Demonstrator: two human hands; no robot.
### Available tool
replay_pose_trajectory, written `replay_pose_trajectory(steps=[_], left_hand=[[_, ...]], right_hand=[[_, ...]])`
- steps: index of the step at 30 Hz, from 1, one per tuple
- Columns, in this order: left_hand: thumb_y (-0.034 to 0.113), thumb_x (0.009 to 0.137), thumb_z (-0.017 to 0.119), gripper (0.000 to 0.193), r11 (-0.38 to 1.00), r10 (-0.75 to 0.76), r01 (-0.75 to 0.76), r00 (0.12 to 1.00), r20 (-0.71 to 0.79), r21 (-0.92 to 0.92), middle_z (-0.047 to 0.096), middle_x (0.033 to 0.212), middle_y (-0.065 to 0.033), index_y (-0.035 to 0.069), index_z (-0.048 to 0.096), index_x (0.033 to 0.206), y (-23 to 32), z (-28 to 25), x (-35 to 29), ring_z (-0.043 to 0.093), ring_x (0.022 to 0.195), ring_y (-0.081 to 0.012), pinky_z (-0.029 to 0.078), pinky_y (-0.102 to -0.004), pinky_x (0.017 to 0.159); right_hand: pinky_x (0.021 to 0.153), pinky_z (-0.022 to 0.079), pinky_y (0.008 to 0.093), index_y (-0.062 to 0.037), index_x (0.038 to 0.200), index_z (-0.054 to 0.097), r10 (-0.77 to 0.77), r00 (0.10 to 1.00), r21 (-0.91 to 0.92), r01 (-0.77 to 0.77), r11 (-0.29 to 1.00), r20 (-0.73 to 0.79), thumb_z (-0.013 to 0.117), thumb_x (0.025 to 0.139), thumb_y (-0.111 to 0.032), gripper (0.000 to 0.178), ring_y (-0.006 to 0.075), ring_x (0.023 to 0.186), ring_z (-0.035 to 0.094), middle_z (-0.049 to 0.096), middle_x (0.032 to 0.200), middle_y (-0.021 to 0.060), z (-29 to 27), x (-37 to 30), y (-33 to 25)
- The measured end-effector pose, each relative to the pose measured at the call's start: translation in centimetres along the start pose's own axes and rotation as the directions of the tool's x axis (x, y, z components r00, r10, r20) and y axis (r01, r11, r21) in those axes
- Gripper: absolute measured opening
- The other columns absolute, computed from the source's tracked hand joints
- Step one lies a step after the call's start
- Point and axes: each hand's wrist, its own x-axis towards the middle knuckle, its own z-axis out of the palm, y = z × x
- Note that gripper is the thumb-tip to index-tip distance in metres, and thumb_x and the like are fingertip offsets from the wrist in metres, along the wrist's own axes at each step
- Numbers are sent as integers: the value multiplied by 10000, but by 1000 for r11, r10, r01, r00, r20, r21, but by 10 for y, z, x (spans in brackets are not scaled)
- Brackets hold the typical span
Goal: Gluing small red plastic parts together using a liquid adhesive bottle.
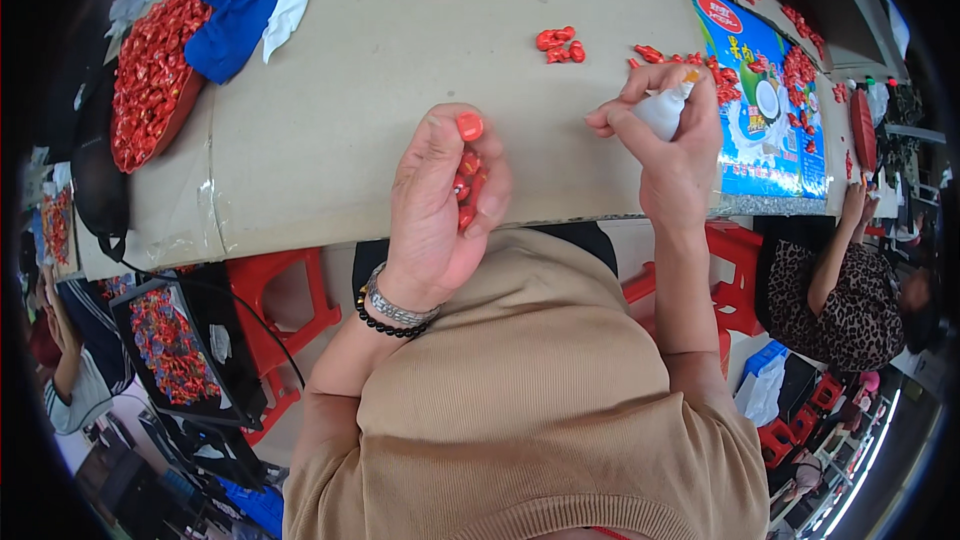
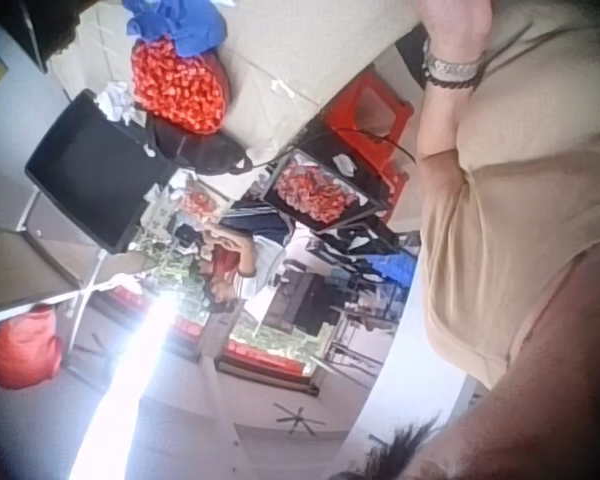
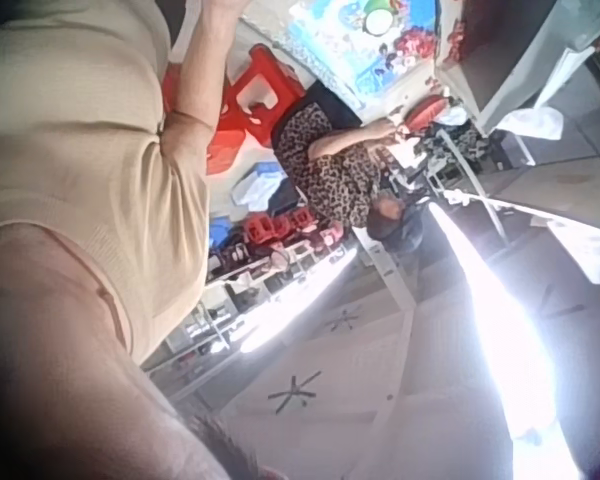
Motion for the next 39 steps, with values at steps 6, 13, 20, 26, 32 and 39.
replay_pose_trajectory(steps=[6, 13, 20, 26, 32, 39], left_hand=[[297, 994, 454, 219, 992, -77, 82, 996, 53, -98, 500, 890, -14, 87, 515, 990, 1, -6, 2, 405, 563, -85, 278, -192, 386], [297, 979, 490, 214, 968, -113, 126, 991, 69, -216, 557, 817, -13, 89, 526, 1016, 2, -7, 5, 436, 538, -78, 290, -184, 378], [270, 997, 454, 176, 955, -144, 166, 984, 107, -245, 501, 792, -6, 97, 482, 1023, 3, -8, 5, 398, 558, -93, 285, -194, 368], [264, 981, 492, 197, 958, -168, 176, 984, 55, -225, 520, 840, -2, 84, 494, 1061, 1, -6, 3, 395, 563, -71, 287, -183, 375], [214, 975, 503, 233, 971, -152, 159, 987, 48, -180, 549, 881, -21, 50, 497, 1140, 1, -5, 4, 410, 572, -69, 292, -176, 379], [179, 966, 518, 229, 969, -148, 150, 989, 28, -198, 593, 911, -18, 50, 539, 1154, 0, -5, 3, 430, 557, -63, 283, -179, 383]], right_hand=[[568, 461, 242, -50, 979, 531, -144, 987, -511, 159, 845, 71, 597, 757, 40, 249, 115, 703, 581, 547, 843, 32, -11, 43, 21], [692, 464, 395, -54, 963, 656, -110, 965, -856, 263, 446, 239, 740, 726, -156, 272, 303, 789, 618, 628, 909, 109, 4, 55, 12], [655, 464, 390, -17, 872, 616, -148, 962, -843, 272, 465, 229, 732, 731, -127, 213, 309, 749, 613, 619, 857, 126, 2, 48, 20], [591, 459, 295, -36, 875, 628, -131, 978, -660, 206, 722, 162, 714, 741, -50, 159, 157, 670, 586, 623, 782, 51, -3, 31, 19], [563, 443, 195, -21, 979, 669, 170, 964, -148, -141, 979, 206, 765, 720, -58, 279, 67, 676, 568, 642, 803, 16, 0, 16, 13], [562, 461, 211, 14, 1038, 674, 298, 912, 1, -311, 950, 281, 759, 729, -49, 326, 80, 664, 576, 654, 798, 47, 14, 3, 2]])
